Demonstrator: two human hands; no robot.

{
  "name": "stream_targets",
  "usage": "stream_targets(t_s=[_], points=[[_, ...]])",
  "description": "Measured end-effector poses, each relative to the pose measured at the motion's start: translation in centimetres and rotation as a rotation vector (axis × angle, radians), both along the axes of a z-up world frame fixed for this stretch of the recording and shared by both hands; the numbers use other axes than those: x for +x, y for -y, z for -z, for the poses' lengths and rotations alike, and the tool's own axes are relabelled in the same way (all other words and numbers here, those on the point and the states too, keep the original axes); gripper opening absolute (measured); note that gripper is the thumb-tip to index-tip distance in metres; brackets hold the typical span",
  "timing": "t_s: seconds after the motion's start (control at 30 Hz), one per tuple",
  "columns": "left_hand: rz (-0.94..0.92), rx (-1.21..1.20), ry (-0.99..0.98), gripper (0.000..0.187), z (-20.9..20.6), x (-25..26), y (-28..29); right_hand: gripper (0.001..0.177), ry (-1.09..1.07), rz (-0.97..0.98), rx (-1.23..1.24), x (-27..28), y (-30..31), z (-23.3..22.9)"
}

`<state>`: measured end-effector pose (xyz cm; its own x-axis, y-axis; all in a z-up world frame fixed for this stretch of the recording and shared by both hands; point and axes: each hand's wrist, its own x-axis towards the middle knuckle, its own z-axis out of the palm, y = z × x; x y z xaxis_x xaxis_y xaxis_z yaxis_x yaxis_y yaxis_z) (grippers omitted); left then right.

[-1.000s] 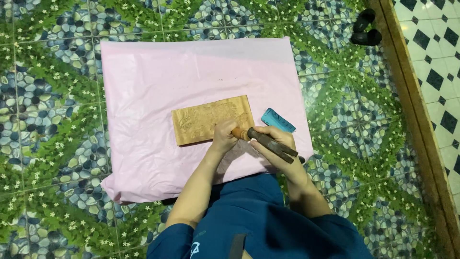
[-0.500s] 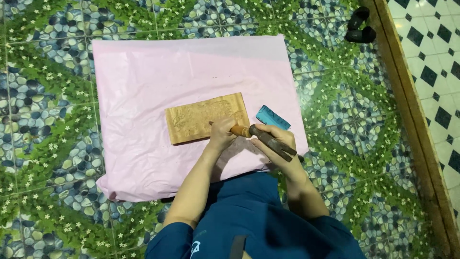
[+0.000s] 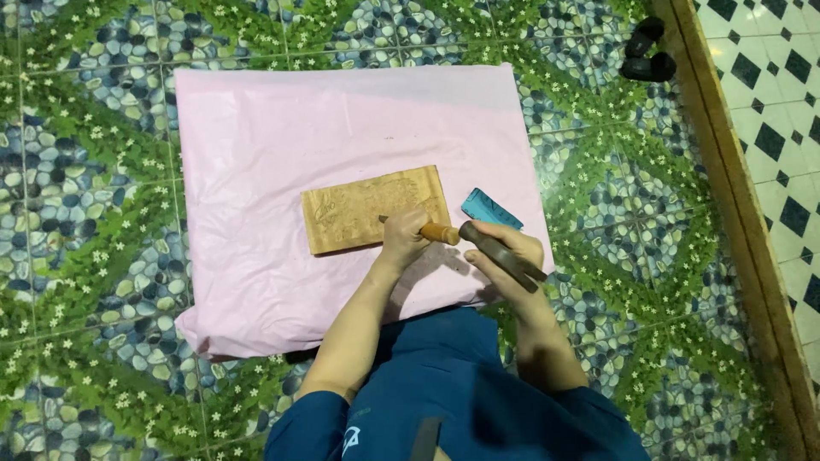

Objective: The person carves a design into a wooden block using a chisel and a mallet.

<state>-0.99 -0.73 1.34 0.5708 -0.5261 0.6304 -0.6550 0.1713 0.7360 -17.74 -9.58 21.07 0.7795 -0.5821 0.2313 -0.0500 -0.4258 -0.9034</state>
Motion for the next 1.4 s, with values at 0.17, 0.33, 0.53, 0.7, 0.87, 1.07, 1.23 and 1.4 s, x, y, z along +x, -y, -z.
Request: stream_targets(t_s=[0.17, 0.33, 0.53, 0.7, 0.87, 1.07, 1.23, 1.4], points=[[-0.017, 0.016, 0.021, 0.024, 0.7, -0.1, 0.4, 0.045, -0.007, -0.035, 0.014, 1.2, 0.0, 0.0], [-0.064, 0.040, 0.057, 0.026, -1.2, 0.2, 0.2, 0.043, 0.000, -0.035, 0.097, 1.7, 0.2, -1.2], [-0.017, -0.029, 0.041, 0.027, -3.8, 0.4, 1.7, 0.046, -0.002, 0.065, 0.006, -0.6, 2.7, 0.4], [-0.021, -0.027, 0.013, 0.027, -1.4, 0.5, 2.9, 0.043, 0.003, 0.052, 0.016, 0.7, 2.4, 1.1], [-0.029, -0.022, 0.051, 0.029, -1.2, 0.1, 3.1, 0.045, 0.036, 0.060, -0.014, 0.3, 3.2, 1.6], [-0.076, -0.017, 0.031, 0.028, -1.0, 0.2, 3.5, 0.040, 0.028, 0.020, 0.030, 1.5, 2.7, 0.8], [-0.077, -0.101, -0.088, 0.023, -3.6, 0.1, 2.4, 0.044, 0.006, 0.082, 0.034, 1.0, 3.5, 1.3], [-0.131, -0.146, -0.253, 0.013, -7.3, 4.1, -3.6, 0.044, -0.097, 0.169, -0.092, -0.8, 5.5, -0.4]])
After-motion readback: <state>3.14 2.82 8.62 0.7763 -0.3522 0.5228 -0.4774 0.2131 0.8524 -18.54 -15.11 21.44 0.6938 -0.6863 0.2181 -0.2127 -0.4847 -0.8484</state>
